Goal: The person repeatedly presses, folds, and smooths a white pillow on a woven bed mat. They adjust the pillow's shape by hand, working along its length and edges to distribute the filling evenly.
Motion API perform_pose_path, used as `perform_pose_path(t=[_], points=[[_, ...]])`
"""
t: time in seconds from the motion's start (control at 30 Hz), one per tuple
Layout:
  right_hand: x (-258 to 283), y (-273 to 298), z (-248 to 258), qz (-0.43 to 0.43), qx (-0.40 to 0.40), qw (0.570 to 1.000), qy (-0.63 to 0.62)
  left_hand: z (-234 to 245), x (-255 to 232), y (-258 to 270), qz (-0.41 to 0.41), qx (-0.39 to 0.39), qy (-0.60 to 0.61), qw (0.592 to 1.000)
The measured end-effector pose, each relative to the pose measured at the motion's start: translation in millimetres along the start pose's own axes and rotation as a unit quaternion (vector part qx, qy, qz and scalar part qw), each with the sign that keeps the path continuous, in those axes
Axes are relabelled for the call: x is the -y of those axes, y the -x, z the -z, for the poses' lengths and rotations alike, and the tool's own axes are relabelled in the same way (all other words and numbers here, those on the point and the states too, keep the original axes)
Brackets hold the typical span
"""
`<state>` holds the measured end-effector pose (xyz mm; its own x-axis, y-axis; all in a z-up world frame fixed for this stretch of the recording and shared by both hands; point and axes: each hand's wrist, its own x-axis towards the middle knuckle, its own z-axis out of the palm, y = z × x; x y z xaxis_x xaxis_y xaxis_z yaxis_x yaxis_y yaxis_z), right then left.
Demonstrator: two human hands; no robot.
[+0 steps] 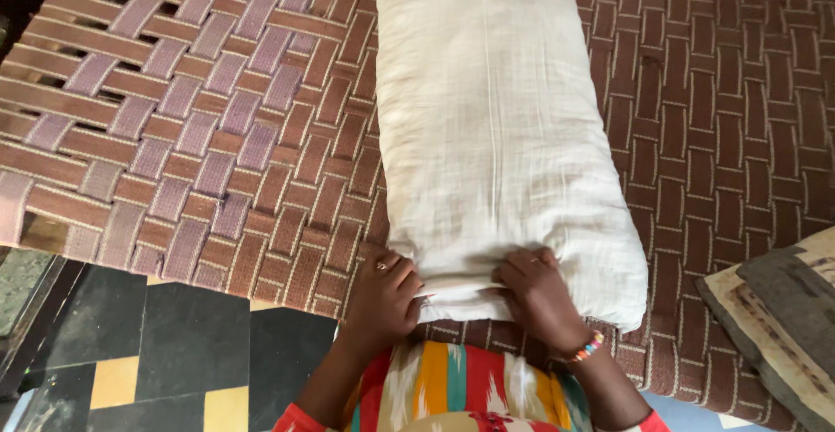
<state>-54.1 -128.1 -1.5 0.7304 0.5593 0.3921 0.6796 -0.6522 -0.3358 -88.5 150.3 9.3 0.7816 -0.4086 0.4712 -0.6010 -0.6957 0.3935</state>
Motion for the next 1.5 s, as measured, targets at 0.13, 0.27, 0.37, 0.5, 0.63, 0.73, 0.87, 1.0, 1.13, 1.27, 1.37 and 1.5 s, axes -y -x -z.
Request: perform_pose_path(t=[0.13, 0.27, 0.37, 0.5, 0.63, 0.73, 0.87, 1.0, 1.13, 1.27, 1.37, 1.5], points=[[-13.9, 6.7, 31.4, -0.071, 0.066, 0.994, -0.056, 3.9, 6.9, -0.8, 0.023, 0.034, 0.065, 0.997], [-19.9, -16.0, 56.8, -0.133, 0.094, 0.977, -0.137, -4.5, 17.5, -10.1, 0.131, 0.047, 0.133, 0.981], [-12.2, -43.2, 56.1, -0.067, -0.028, 0.993, -0.098, -14.5, 21.2, -29.6, 0.122, -0.052, 0.045, 0.990], [-5.2, -94.6, 20.4, -0.058, -0.059, 0.996, 0.025, -31.3, 36.6, -73.2, 0.145, -0.055, -0.092, 0.984], [-5.1, -119.3, -12.9, -0.068, -0.001, 0.991, 0.119, -42.3, 47.9, -92.4, 0.138, -0.048, -0.109, 0.983], [-9.1, -125.9, -24.4, -0.067, -0.013, 0.986, 0.155, -44.5, 56.0, -99.8, 0.152, -0.051, -0.070, 0.985], [-11.6, -132.4, -28.5, -0.085, 0.008, 0.982, 0.170, -52.1, 57.7, -102.8, 0.163, -0.009, -0.085, 0.983], [-10.1, -139.4, -28.4, -0.061, -0.037, 0.983, 0.169, -54.7, 64.7, -98.2, 0.128, -0.055, -0.105, 0.985], [-10.3, -130.8, -25.8, -0.074, -0.076, 0.982, 0.156, -57.3, 72.9, -90.4, 0.098, -0.084, -0.123, 0.984], [-11.6, -117.8, -22.7, -0.096, -0.120, 0.978, 0.141, -60.9, 75.9, -76.3, 0.091, -0.126, -0.149, 0.977], [-28.0, -103.4, -8.0, -0.140, -0.116, 0.972, 0.148, -56.4, 78.6, -69.0, 0.099, -0.153, -0.143, 0.973], [-57.9, -74.9, 17.6, -0.200, -0.126, 0.956, 0.174, -51.8, 76.1, -65.0, 0.116, -0.171, -0.108, 0.972]])
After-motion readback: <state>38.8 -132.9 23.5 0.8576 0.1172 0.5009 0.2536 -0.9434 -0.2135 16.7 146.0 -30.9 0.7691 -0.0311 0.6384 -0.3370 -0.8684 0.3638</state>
